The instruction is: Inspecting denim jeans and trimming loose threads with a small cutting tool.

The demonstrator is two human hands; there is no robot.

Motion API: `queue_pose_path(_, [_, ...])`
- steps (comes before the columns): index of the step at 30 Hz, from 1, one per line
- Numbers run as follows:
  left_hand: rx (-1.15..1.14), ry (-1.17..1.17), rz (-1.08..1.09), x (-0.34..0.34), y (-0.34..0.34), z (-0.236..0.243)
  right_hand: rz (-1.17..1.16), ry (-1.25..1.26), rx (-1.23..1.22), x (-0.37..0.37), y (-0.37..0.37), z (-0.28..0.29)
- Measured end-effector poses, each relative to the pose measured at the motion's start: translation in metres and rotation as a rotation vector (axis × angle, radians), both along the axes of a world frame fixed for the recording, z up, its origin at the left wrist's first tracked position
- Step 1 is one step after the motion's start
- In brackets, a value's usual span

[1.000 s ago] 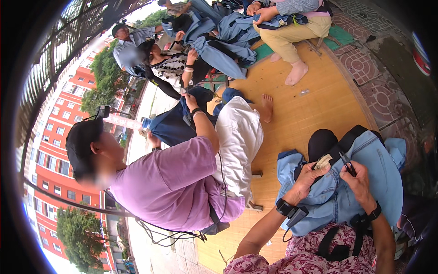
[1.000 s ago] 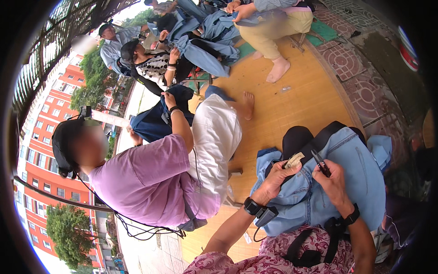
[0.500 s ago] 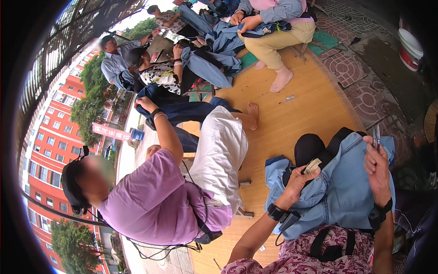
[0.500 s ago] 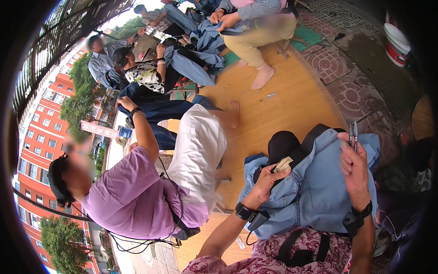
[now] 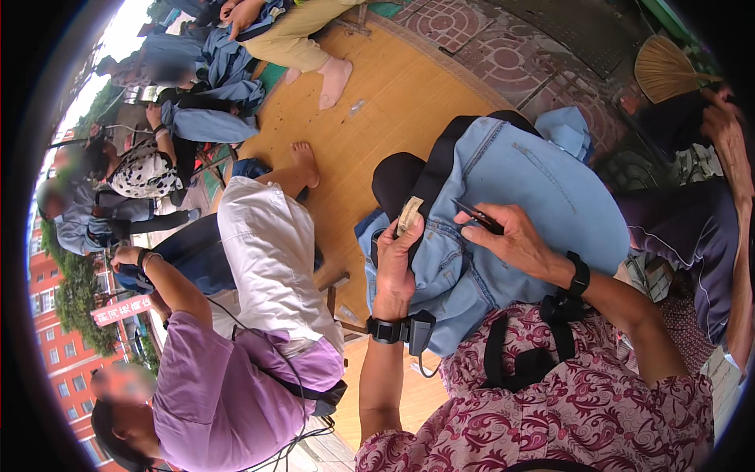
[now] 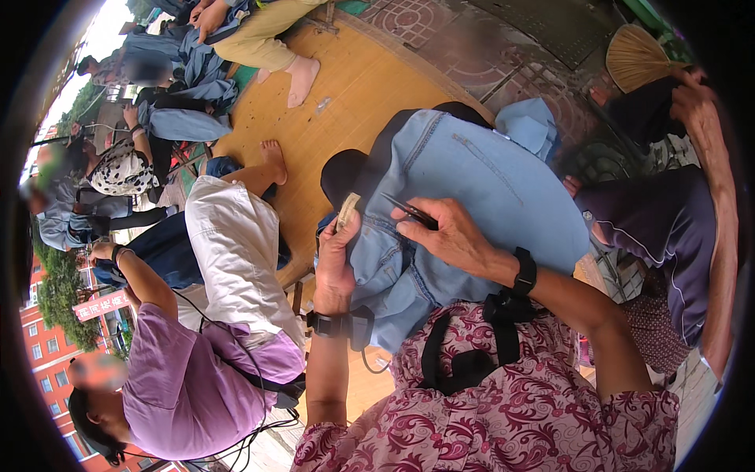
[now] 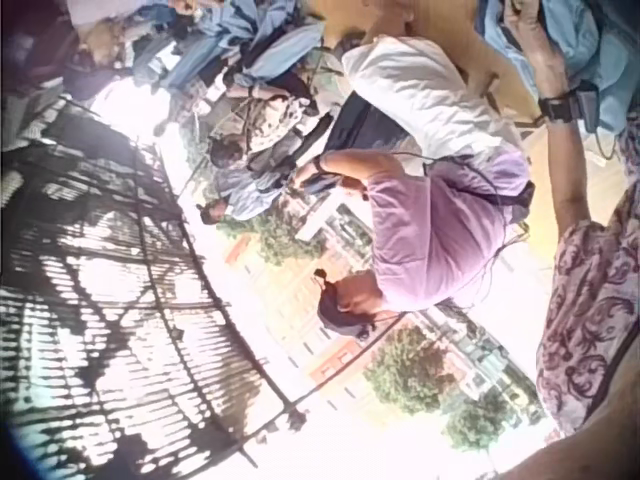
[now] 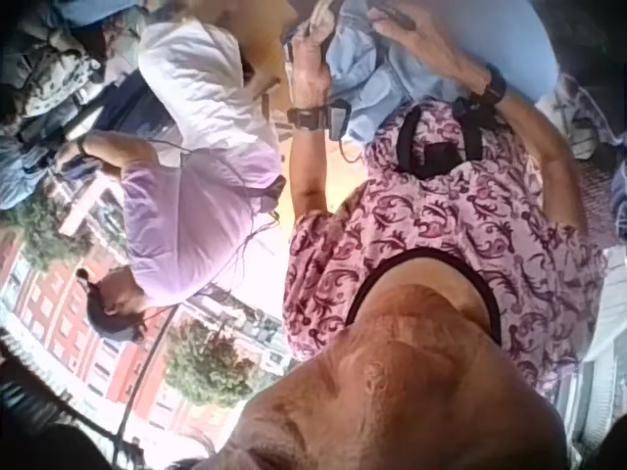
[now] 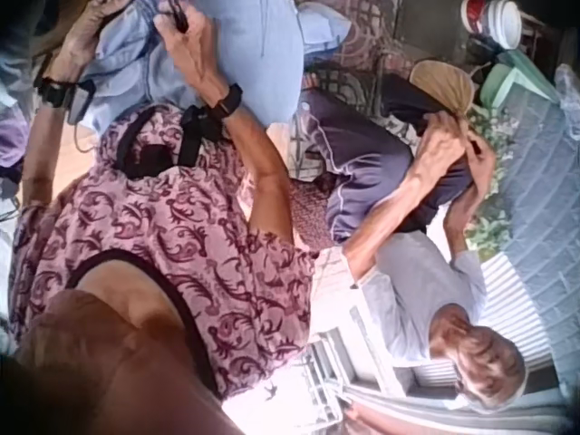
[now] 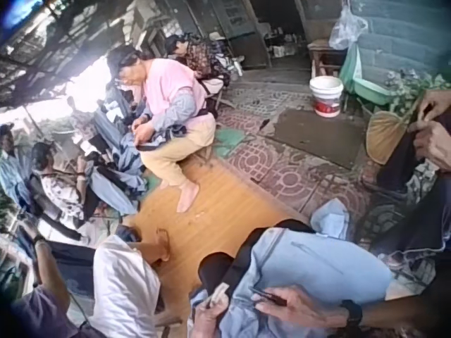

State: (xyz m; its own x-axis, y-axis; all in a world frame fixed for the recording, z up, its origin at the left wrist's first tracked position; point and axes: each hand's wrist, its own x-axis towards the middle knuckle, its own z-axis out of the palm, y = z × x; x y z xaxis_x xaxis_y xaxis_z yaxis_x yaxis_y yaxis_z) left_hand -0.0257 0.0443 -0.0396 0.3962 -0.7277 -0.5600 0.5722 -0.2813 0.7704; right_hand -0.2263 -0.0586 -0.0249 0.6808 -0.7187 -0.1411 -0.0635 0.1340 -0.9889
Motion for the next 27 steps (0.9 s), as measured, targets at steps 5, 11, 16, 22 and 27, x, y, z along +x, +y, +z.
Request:
queue_pose_path(5, [0.002, 0.055, 0.03, -0.001, 0.011, 0.014, 0.146, 0.005, 0.025, 0.004, 0.001, 0.013])
queue_pose_path(11, [-0.014, 0.036, -0.03, -0.026, -0.004, 0.008, 0.068, 0.05, 0.039, 0.0, 0.003, 0.009])
queue_pose_path(16, [-0.065, 0.005, -0.045, -0.024, 0.002, 0.006, 0.024, 0.045, 0.126, 0.01, 0.007, 0.003])
queue_pose_path(22, [-0.171, -0.04, -0.029, -0.032, -0.009, 0.001, -0.004, 0.107, -0.042, 0.019, 0.002, -0.007])
queue_pose_path(27, [-0.126, -0.019, -0.014, -0.033, -0.009, 0.008, 0.019, 0.064, 0.231, 0.017, -0.003, 0.008])
